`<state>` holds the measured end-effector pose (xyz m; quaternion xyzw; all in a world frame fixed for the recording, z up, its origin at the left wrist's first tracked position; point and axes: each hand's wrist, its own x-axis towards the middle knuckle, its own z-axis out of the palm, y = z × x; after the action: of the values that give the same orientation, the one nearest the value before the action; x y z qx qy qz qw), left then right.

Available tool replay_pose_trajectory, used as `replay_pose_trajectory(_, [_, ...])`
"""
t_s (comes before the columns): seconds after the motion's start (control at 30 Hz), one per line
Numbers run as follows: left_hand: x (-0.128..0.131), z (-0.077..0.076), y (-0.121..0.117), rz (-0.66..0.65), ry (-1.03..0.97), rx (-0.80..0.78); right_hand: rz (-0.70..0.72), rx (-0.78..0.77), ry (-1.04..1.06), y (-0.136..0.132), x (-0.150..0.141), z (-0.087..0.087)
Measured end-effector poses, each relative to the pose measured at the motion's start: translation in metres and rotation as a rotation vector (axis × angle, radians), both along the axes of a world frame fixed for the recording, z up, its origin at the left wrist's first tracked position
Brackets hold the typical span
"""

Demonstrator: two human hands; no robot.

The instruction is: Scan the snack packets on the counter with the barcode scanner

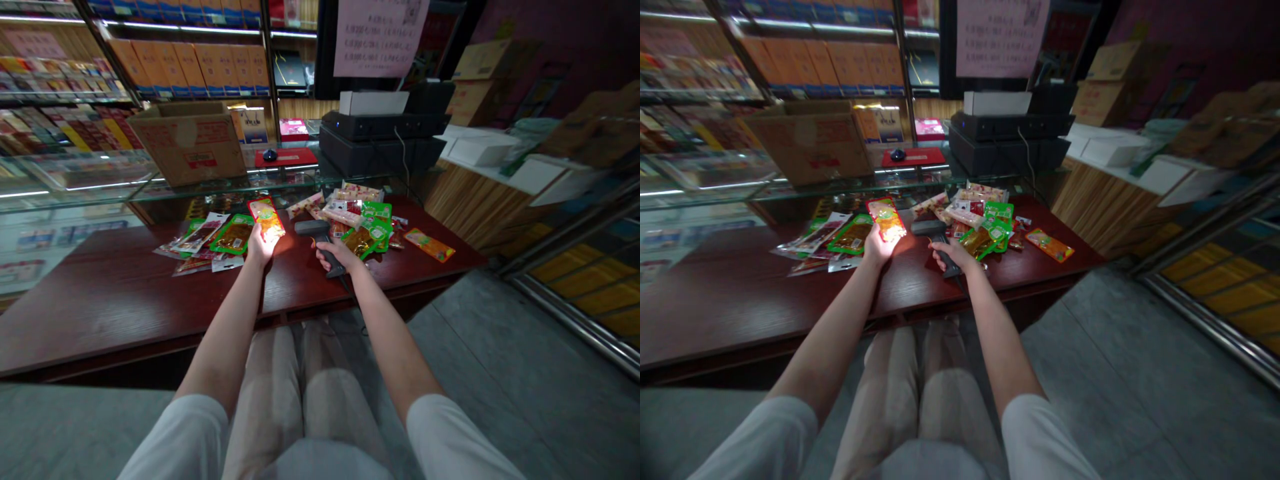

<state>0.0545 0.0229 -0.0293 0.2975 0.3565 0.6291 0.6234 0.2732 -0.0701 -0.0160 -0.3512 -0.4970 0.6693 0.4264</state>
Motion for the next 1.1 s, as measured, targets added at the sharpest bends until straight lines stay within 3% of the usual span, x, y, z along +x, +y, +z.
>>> replay_pose_trajectory(0.1, [0.001, 0.0, -0.003, 0.081, -0.003, 0.014, 0.001, 0.007, 0.025, 0.001, 0.001, -0.002])
replay_pose_trajectory(0.17, [0.0, 0.001, -0.008, 0.201, 0.142, 0.041, -0.005, 0.005, 0.045, 0.001, 0.002, -0.004])
replay_pose_trajectory(0.3, [-0.02, 0.017, -0.019, 0.525, 0.799, 0.1, -0.027, 0.014, 0.107, 0.001, 0.004, -0.007])
replay_pose_trajectory(0.37, [-0.038, 0.031, -0.025, 0.614, 1.102, 0.117, -0.037, 0.038, 0.153, 0.0, 0.006, -0.007])
replay_pose_trajectory(0.47, [-0.07, 0.048, -0.034, 0.59, 1.457, 0.154, -0.063, 0.092, 0.252, -0.002, 0.01, -0.005])
replay_pose_trajectory(0.53, [-0.089, 0.049, -0.039, 0.538, 1.678, 0.22, -0.091, 0.114, 0.316, -0.005, 0.014, 0.0])
replay_pose_trajectory(0.63, [-0.108, 0.035, -0.044, 0.382, 1.895, 0.26, -0.171, 0.122, 0.335, -0.011, 0.025, 0.01])
replay_pose_trajectory(0.73, [-0.111, 0.017, -0.042, 0.305, 1.908, 0.227, -0.288, 0.14, 0.249, -0.021, 0.042, 0.018])
replay_pose_trajectory(0.83, [-0.093, 0.014, -0.042, 0.394, 1.845, 0.279, -0.376, 0.158, 0.158, -0.03, 0.062, 0.022])
replay_pose_trajectory(0.93, [-0.049, 0.023, -0.049, 0.379, 1.797, 0.425, -0.411, 0.172, 0.133, -0.036, 0.076, 0.019])
replay_pose_trajectory(1.1, [0.055, 0.03, -0.057, -0.091, 1.692, 0.351, -0.426, 0.149, 0.135, -0.036, 0.082, 0.005])
